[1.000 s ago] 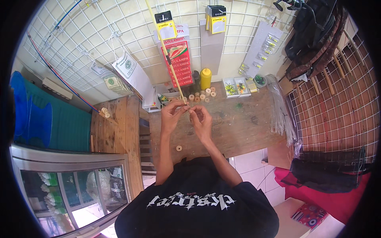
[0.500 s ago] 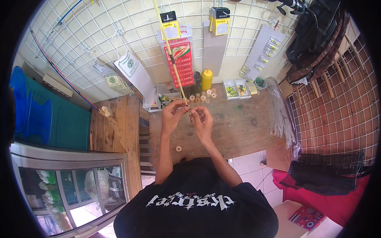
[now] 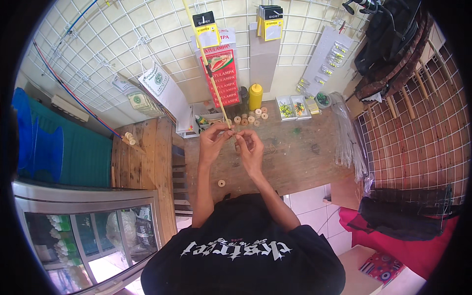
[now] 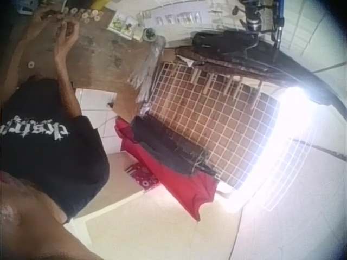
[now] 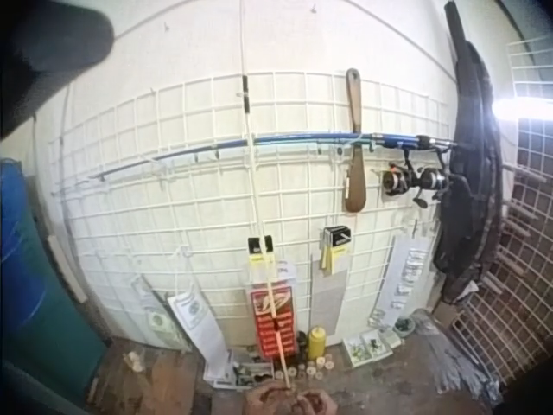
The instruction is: Assemble a fishing rod by attaching line guides or components to the rod blank.
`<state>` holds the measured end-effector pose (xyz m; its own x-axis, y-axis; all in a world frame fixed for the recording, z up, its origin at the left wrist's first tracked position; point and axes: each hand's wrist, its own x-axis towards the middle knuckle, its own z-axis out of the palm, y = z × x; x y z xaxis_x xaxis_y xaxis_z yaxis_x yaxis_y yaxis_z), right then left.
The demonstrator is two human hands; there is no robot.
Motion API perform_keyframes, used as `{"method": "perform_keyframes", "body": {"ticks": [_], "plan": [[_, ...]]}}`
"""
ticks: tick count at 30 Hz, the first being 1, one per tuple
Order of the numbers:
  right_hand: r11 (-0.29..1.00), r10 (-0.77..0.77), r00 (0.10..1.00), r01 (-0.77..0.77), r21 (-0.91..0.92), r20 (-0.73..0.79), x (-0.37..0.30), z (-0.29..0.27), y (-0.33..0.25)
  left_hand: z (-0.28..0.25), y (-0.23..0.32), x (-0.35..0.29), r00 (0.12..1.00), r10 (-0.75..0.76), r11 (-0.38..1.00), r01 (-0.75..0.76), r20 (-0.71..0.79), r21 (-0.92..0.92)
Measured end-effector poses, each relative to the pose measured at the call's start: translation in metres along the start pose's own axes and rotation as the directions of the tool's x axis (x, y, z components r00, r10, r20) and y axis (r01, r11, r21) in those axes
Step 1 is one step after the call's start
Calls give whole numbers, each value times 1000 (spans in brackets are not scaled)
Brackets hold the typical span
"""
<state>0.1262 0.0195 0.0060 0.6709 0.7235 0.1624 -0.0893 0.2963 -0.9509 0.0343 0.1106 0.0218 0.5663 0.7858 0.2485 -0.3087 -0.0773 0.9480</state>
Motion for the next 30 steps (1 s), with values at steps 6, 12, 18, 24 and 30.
{"method": "perform_keyframes", "body": {"ticks": [6,12,18,24,30], "plan": [[1000,21,1000,-21,10,4,0,3,-5,-1,-1,0,1000,-15,999,15,-1,30],[1000,24,1000,-24,12,-3,2,3,-5,2,1,1,1000,14,999,-15,11,35],[1000,8,1000,-8,28,-4,2,3,-6,3,2,2,1000,19,999,-20,16,41],[997,35,999,-35,75,-4,7,3,-11,2,1,3,999,25,999,-26,31,32],[971,151,986,-160,178,63,16,-4,-16,3,-3,3,1000,11,999,-12,22,41]]}}
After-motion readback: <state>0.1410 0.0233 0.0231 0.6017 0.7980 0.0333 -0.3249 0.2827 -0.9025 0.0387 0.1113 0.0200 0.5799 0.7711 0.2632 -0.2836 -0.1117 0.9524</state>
